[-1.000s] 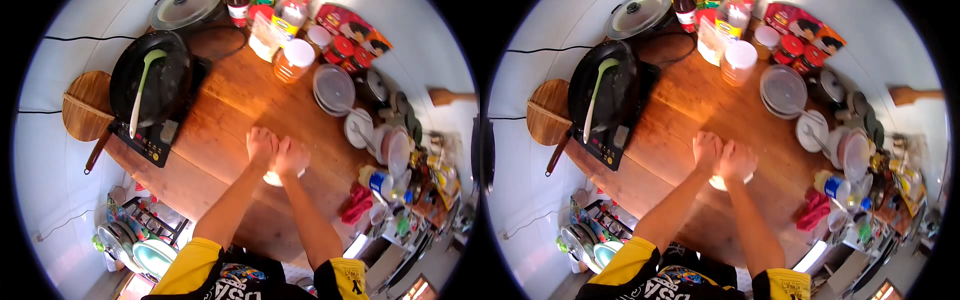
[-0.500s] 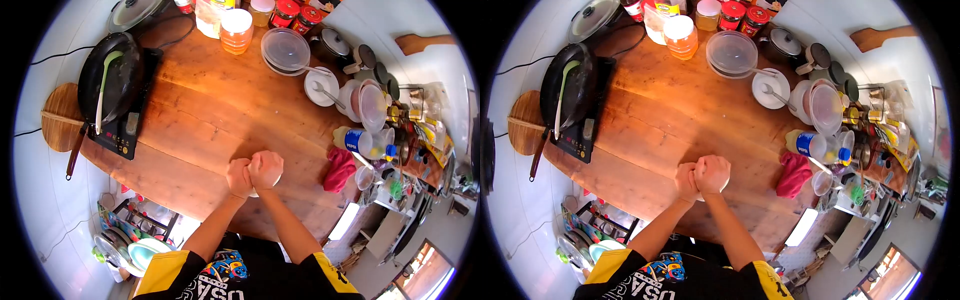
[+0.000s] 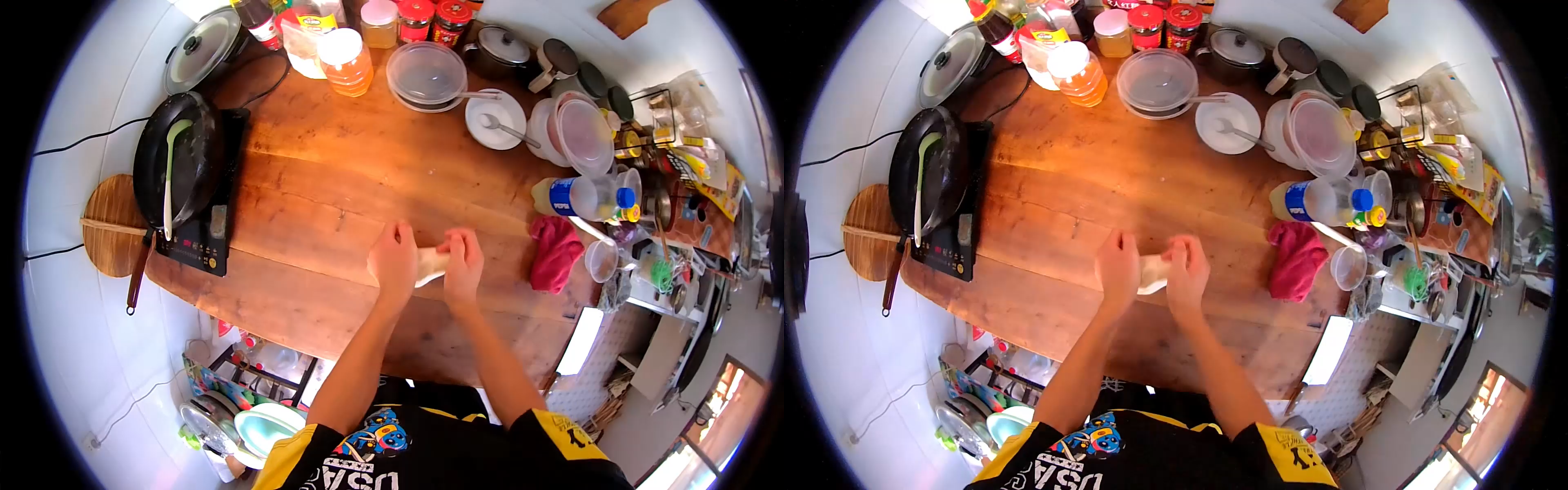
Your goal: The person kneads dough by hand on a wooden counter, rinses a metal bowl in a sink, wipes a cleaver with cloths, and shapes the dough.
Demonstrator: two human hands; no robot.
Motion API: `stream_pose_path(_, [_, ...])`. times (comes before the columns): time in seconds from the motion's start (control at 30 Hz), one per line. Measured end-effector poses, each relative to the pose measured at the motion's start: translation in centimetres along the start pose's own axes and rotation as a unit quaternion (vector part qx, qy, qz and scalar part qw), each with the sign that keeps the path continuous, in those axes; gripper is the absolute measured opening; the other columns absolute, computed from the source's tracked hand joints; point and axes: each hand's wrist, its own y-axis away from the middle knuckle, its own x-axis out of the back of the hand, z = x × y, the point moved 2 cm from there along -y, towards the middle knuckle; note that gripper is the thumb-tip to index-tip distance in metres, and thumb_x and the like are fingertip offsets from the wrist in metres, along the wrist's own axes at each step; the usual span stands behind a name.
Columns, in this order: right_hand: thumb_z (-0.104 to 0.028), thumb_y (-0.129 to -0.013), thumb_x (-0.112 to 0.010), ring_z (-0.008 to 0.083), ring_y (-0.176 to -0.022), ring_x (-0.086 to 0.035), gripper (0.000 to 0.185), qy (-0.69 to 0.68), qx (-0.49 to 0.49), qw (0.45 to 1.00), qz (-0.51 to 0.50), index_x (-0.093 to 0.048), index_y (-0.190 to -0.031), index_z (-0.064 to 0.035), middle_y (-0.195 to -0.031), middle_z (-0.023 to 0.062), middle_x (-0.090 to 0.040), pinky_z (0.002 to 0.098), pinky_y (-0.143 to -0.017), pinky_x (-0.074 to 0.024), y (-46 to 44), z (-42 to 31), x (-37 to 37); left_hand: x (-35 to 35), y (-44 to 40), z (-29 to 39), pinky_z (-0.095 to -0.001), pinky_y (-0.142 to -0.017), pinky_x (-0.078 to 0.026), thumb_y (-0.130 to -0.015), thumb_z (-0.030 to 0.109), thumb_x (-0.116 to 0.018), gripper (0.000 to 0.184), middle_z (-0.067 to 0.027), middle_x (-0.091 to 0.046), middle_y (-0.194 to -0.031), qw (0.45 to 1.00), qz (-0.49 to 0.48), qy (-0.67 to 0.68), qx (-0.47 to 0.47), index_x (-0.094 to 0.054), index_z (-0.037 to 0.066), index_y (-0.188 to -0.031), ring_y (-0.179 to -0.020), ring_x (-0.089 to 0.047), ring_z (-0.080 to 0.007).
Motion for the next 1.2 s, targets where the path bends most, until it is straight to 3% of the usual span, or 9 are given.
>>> stream_pose_path(0.13, [-0.016,-0.088,-0.051,0.0291,-0.079,-0.06,0.017,-0.047,-0.135,0.984,0.11,-0.063,-0.09,-0.0029,-0.085,0.0111,-0.063,0.0358,-0.074,-0.048,0.6,1.3,0.6,-0.8,3.0,1.4,-0.0438,-0.066,-0.046,-0.087,0.019,-0.049,0.02,-0.0132,-0.063,-0.082,0.924,0.158,-0.211,-0.277,-0.063,0.006,-0.091,-0.075,-0.059,-0.0328])
stream_pose_path(0.4, [-0.017,-0.079,-0.055,0.0312,-0.087,-0.06,0.012,0.329,0.333,0.884,-0.006,-0.064,-0.078,-0.0085,-0.088,0.0076,-0.065,0.042,-0.074,-0.0487,-3.3,3.6,-4.0,-1.5,-3.0,-6.0,-0.0439,-0.057,-0.044,-0.086,0.024,-0.048,0.022,-0.0145,-0.057,-0.077,0.94,-0.023,-0.016,-0.341,-0.061,0.006,-0.086,-0.067,-0.055,-0.0355])
stream_pose_path(0.53, [-0.022,-0.08,-0.06,0.0307,-0.075,-0.059,0.016,0.53,0.048,0.843,-0.079,-0.061,-0.072,-0.0082,-0.074,0.0102,-0.06,0.0432,-0.063,-0.0473,-8.2,1.5,-6.4,-2.8,-7.5,-4.8,-0.0477,-0.057,-0.043,-0.09,0.02,-0.047,0.022,-0.0168,-0.054,-0.062,0.959,-0.151,-0.156,-0.18,-0.053,0.005,-0.076,-0.06,-0.054,-0.038])
stream_pose_path(0.63, [-0.019,-0.08,-0.062,0.0303,-0.075,-0.059,0.014,0.349,0.374,0.859,-0.009,-0.061,-0.072,-0.0074,-0.075,0.0087,-0.062,0.0425,-0.063,-0.0473,-7.6,0.1,-5.4,0.2,-6.8,-1.9,-0.0458,-0.061,-0.042,-0.093,0.019,-0.045,0.023,-0.0198,-0.058,-0.078,0.945,-0.094,-0.09,-0.3,-0.053,0.001,-0.079,-0.071,-0.055,-0.0383])
stream_pose_path(0.9, [-0.013,-0.077,-0.065,0.0265,-0.089,-0.06,0.011,0.26,0.312,0.907,-0.11,-0.067,-0.087,-0.008,-0.091,0.0059,-0.068,0.0373,-0.076,-0.0489,1.1,-2.0,-5.0,5.4,-0.4,-10.4,-0.0427,-0.085,-0.045,-0.091,0.018,-0.049,0.027,-0.0161,-0.062,-0.105,0.991,-0.001,0.124,0.041,-0.056,0.0,-0.111,-0.1,-0.058,-0.0303])
stream_pose_path(0.97, [-0.014,-0.076,-0.066,0.0255,-0.092,-0.061,0.012,0.363,0.361,0.847,-0.139,-0.068,-0.087,-0.0084,-0.092,0.0051,-0.068,0.0366,-0.078,-0.0503,3.1,-0.6,-5.3,6.0,4.3,-13.3,-0.0465,-0.102,-0.036,-0.089,0.02,-0.05,0.038,-0.0237,-0.051,-0.126,0.92,0.057,-0.328,-0.208,-0.052,-0.004,-0.118,-0.12,-0.048,-0.0336])
stream_pose_path(1.07, [-0.014,-0.077,-0.066,0.026,-0.093,-0.061,0.01,0.353,0.336,0.861,-0.147,-0.068,-0.085,-0.0082,-0.09,0.0053,-0.069,0.037,-0.078,-0.0508,2.5,1.7,-5.2,4.8,11.1,-12.8,-0.0413,-0.105,-0.035,-0.081,0.022,-0.054,0.048,-0.0187,-0.052,-0.128,0.781,-0.537,-0.295,-0.126,-0.052,-0.005,-0.12,-0.121,-0.048,-0.0335])
stream_pose_path(1.13, [-0.014,-0.078,-0.065,0.0263,-0.091,-0.061,0.009,0.335,0.326,0.874,-0.136,-0.067,-0.084,-0.008,-0.088,0.0056,-0.068,0.0376,-0.077,-0.0507,1.5,2.1,-5.4,4.5,17.3,-16.0,-0.0384,-0.082,-0.05,-0.084,0.013,-0.051,0.017,-0.0103,-0.064,-0.099,0.761,-0.37,0.042,-0.532,-0.061,0.007,-0.096,-0.097,-0.061,-0.0266])
stream_pose_path(1.2, [-0.015,-0.08,-0.065,0.0266,-0.086,-0.061,0.007,0.304,0.223,0.912,-0.161,-0.067,-0.08,-0.0079,-0.083,0.0065,-0.067,0.0392,-0.073,-0.0496,0.4,1.8,-5.6,5.7,16.6,-14.4,-0.0391,-0.078,-0.052,-0.084,0.011,-0.052,0.015,-0.0103,-0.063,-0.095,0.809,-0.429,0.043,-0.401,-0.061,0.007,-0.095,-0.09,-0.063,-0.0256])
